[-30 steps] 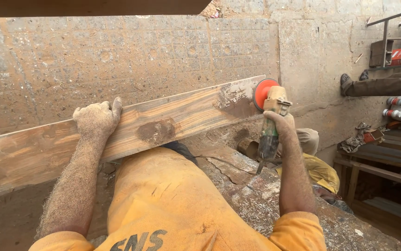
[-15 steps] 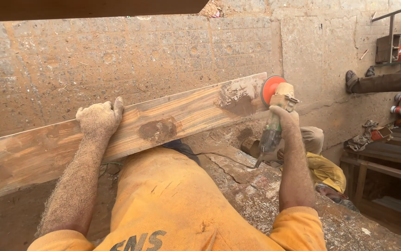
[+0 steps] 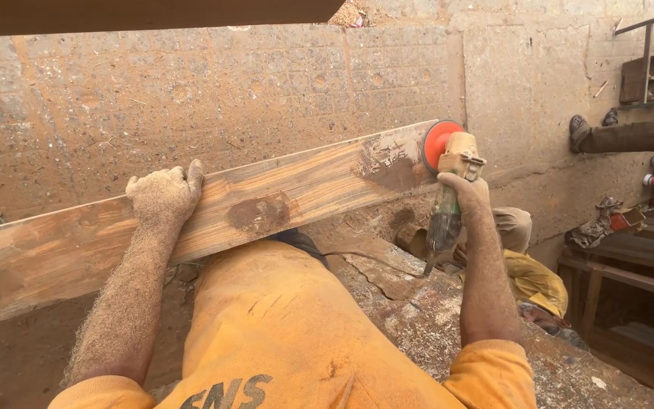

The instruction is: The person uses a handheld power grinder to smooth the surface and edges of a large wooden beam.

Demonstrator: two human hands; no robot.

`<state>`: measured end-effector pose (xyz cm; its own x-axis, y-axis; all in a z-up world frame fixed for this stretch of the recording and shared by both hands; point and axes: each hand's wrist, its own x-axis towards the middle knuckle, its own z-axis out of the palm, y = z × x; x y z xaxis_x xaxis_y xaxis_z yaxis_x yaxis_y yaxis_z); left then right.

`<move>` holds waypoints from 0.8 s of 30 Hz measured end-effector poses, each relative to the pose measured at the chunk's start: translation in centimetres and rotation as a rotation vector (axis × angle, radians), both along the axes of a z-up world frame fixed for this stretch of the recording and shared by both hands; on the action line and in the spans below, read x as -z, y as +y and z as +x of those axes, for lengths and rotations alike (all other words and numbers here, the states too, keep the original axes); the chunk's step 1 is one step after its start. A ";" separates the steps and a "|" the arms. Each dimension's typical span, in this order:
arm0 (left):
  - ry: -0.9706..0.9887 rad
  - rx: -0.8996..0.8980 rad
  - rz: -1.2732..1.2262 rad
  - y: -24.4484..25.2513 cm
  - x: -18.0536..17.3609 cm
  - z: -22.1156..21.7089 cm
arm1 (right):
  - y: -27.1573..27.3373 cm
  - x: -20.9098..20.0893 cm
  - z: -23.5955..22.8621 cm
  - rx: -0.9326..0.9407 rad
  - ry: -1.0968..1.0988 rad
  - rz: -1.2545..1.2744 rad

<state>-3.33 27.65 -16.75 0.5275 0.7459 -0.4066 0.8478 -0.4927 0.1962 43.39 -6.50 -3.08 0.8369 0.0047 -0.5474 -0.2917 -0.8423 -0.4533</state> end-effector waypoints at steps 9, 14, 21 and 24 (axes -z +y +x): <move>-0.012 -0.002 0.000 0.1 -0.7 0.0 | -0.8 0.7 -0.5 -0.012 0.007 0.013; -0.029 -0.006 -0.015 0.2 -1.4 0.4 | 0.0 -0.9 -0.5 0.121 0.023 0.181; -0.013 0.008 0.010 0.0 -0.4 -0.1 | -0.6 -0.6 -1.7 0.025 0.002 0.075; -0.036 -0.007 -0.007 0.2 -1.1 0.3 | -0.2 -1.3 -1.5 0.042 -0.002 0.047</move>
<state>-3.07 27.84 -15.67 0.5367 0.7469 -0.3925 0.8436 -0.4852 0.2302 41.87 -6.67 -1.75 0.8379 -0.0047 -0.5457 -0.3253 -0.8072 -0.4926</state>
